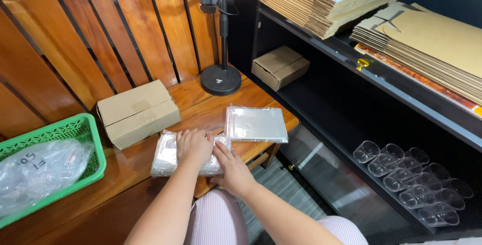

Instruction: The person sits on the floor and repeatedly picks up stacks of clear plastic pouches from a low wooden bench, then places them onto a shelf above. The person handles the pouches by hand, moving them one stack at a time from the bench to the shelf.

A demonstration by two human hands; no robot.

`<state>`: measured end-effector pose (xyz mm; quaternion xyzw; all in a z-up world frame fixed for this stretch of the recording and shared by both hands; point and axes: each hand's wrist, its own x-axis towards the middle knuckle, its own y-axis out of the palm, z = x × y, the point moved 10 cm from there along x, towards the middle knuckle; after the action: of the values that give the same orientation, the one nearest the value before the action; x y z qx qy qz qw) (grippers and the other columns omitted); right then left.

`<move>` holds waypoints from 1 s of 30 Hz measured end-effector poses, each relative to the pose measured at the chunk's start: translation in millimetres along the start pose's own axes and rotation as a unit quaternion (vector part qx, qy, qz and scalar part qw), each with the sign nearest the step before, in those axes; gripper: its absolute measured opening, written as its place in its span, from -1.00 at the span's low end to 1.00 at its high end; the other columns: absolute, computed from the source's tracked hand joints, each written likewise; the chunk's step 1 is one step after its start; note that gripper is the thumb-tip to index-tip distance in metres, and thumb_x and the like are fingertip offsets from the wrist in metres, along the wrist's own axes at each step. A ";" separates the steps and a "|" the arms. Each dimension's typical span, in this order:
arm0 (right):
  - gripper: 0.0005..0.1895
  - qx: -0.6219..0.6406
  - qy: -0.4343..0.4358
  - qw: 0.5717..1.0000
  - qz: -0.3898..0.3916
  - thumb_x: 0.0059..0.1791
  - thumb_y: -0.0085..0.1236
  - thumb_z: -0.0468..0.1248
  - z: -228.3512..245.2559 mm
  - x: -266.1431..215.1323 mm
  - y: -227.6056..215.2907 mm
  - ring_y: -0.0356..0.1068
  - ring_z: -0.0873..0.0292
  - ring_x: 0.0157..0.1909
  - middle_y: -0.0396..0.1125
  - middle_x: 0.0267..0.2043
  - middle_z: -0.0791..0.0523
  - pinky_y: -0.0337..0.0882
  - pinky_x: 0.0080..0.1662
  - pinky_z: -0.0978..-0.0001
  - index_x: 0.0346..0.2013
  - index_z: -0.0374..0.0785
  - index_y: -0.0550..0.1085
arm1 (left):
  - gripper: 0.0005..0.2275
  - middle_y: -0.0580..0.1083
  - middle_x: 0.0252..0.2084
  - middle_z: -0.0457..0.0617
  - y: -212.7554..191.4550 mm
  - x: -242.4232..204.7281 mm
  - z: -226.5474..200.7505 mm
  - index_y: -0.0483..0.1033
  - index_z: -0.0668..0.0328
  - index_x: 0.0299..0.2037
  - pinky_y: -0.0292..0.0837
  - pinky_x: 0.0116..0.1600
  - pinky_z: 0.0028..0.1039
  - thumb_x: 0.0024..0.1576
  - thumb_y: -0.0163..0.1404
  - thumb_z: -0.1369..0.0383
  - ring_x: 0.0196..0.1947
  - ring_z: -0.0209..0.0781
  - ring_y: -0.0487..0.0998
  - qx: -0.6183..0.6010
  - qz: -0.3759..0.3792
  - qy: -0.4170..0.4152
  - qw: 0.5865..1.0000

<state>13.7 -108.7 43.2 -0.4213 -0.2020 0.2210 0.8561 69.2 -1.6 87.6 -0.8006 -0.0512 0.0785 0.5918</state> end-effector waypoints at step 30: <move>-0.19 0.015 -0.028 0.996 -0.081 -0.24 0.49 -0.08 -31.0 -23.3 -23.9 0.26 -0.25 0.37 0.27 0.39 0.01 0.32 0.31 -0.04 0.29 -0.01 0.44 | -0.55 0.45 0.36 -0.14 66.0 45.9 37.2 0.61 -0.41 0.13 -0.29 0.63 -0.33 0.27 -0.34 -0.11 0.47 -0.10 0.28 -0.060 -0.036 -0.029 0.997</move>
<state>16.0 -154.2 41.4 -0.3845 -0.2557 0.1655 0.8714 106.7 21.9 10.9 -0.8300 -0.1019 0.0764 0.5431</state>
